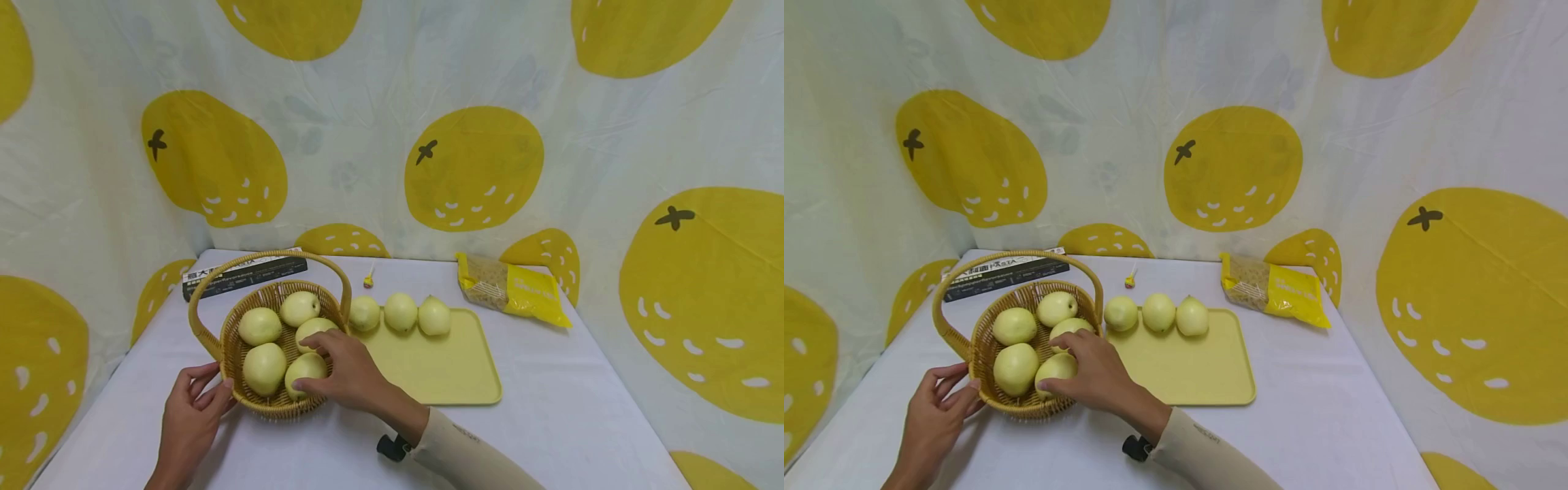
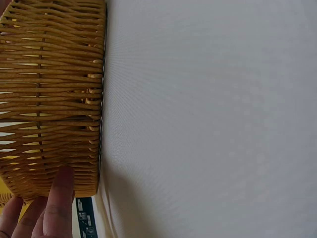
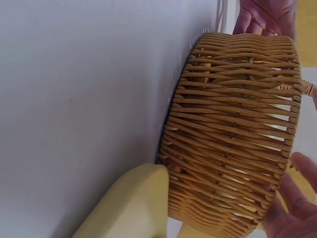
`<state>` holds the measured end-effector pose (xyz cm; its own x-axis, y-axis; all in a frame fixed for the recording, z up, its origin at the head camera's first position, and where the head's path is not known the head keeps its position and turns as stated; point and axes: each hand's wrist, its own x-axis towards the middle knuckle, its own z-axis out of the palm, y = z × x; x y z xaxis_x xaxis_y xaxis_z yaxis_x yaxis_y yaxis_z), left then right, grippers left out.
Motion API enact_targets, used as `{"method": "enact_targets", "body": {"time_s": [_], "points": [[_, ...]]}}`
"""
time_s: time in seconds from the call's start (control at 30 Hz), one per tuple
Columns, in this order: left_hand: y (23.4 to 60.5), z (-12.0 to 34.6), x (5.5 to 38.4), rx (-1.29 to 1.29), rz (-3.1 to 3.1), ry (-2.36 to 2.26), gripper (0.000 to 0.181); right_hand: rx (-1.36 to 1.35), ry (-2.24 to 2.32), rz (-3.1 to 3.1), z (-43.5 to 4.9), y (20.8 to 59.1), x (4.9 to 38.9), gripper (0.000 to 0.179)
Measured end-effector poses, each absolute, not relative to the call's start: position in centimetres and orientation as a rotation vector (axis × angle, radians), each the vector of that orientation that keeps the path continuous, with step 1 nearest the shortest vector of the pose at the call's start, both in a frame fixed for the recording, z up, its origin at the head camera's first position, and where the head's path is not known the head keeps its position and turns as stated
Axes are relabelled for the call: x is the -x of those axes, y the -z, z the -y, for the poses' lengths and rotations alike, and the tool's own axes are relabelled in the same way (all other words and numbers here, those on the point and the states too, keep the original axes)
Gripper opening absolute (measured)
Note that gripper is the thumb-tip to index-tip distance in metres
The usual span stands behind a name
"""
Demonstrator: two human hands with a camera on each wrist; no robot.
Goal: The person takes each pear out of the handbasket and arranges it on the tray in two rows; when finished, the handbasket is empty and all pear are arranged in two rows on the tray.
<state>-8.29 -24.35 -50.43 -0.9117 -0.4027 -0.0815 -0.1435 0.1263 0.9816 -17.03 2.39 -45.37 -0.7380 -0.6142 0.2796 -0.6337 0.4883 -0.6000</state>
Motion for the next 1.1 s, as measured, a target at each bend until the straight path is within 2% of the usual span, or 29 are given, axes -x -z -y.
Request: {"method": "enact_targets", "body": {"time_s": [0.67, 0.8, 1.1], "points": [[50.2, 24.4, 8.2, -0.51, 2.178, 1.886, 0.049, -1.084, -0.624, 2.995, 0.4, 44.3, 18.0, 0.068], [50.0, 24.3, 8.3, -0.523, 2.187, 1.881, 0.049, -1.075, -0.568, 3.021, 0.8, 44.2, 18.2, 0.065], [50.1, 24.3, 8.3, -0.539, 2.187, 1.878, 0.05, -1.017, -0.948, 3.019, 0.3, 45.1, 18.9, 0.056]]}}
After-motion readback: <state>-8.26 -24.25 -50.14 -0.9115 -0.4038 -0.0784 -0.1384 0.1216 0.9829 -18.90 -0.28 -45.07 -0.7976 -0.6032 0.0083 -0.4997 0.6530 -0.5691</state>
